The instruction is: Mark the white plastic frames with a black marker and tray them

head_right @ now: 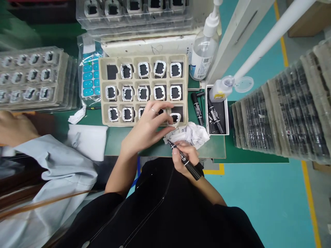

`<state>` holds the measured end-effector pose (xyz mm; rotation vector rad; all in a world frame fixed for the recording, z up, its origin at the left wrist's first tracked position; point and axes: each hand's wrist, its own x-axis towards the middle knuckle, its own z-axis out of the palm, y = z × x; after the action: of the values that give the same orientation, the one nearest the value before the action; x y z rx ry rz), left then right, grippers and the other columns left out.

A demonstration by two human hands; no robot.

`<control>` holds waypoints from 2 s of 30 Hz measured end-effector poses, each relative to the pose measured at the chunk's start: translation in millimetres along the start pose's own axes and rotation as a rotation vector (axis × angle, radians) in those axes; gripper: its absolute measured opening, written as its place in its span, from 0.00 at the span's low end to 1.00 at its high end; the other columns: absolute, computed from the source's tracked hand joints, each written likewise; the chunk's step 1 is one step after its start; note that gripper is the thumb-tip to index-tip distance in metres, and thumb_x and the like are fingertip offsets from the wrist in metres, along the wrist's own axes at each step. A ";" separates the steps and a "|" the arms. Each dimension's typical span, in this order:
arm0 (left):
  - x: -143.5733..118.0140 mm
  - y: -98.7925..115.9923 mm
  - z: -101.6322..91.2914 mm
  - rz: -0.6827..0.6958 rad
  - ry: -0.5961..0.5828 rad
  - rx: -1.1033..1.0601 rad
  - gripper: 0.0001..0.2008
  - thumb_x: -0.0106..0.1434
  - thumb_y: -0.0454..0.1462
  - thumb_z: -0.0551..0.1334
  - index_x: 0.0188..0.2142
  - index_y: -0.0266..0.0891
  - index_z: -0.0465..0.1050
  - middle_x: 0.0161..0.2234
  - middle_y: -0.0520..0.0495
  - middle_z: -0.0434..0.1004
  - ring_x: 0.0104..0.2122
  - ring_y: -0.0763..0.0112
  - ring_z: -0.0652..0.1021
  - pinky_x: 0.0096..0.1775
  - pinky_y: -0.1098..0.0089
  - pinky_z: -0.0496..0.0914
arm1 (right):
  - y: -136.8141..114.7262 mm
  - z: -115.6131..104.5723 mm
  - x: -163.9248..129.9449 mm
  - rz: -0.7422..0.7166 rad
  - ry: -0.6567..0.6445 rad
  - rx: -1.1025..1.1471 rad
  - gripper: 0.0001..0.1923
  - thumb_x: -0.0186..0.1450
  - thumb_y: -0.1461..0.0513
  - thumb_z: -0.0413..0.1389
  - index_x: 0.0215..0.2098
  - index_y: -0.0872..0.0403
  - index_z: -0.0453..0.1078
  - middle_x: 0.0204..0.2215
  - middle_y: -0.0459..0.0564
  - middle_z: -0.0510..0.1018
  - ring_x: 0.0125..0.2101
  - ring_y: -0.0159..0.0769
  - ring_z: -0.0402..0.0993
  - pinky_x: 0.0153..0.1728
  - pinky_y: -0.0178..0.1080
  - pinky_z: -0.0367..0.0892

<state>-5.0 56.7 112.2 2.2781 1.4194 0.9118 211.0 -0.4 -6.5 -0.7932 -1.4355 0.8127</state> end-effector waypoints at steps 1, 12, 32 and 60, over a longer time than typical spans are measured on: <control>-7.0 2.3 -3.0 -0.010 0.028 -0.056 0.03 0.85 0.36 0.69 0.50 0.44 0.78 0.72 0.35 0.81 0.70 0.44 0.80 0.71 0.40 0.78 | -0.3 0.6 0.4 0.000 0.002 -0.001 0.09 0.82 0.59 0.67 0.56 0.45 0.74 0.31 0.41 0.83 0.39 0.51 0.95 0.44 0.57 0.92; -99.1 -8.6 -12.4 -0.295 0.294 -0.817 0.21 0.70 0.44 0.87 0.52 0.46 0.80 0.56 0.43 0.85 0.36 0.68 0.89 0.37 0.68 0.87 | -3.1 5.2 5.1 0.008 0.013 0.007 0.08 0.81 0.58 0.68 0.54 0.44 0.75 0.32 0.40 0.82 0.30 0.45 0.89 0.40 0.56 0.94; -102.9 7.9 71.9 -0.519 0.241 -0.593 0.21 0.75 0.35 0.78 0.66 0.43 0.85 0.54 0.43 0.96 0.50 0.59 0.96 0.60 0.62 0.92 | -23.4 5.4 23.0 0.098 -0.131 -0.163 0.08 0.79 0.64 0.70 0.51 0.45 0.80 0.42 0.47 0.95 0.52 0.54 0.98 0.48 0.52 0.96; -108.8 7.8 74.2 -0.369 0.232 -0.356 0.22 0.79 0.31 0.75 0.69 0.46 0.83 0.57 0.46 0.96 0.48 0.65 0.96 0.56 0.69 0.90 | -31.5 10.0 30.9 0.067 -0.131 -0.260 0.04 0.81 0.63 0.69 0.47 0.46 0.82 0.43 0.48 0.96 0.46 0.50 0.98 0.47 0.48 0.96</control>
<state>15.6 -37.7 22.3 1.6289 1.5532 1.2162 200.4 9.6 36.4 -1.0047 -1.6607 0.7483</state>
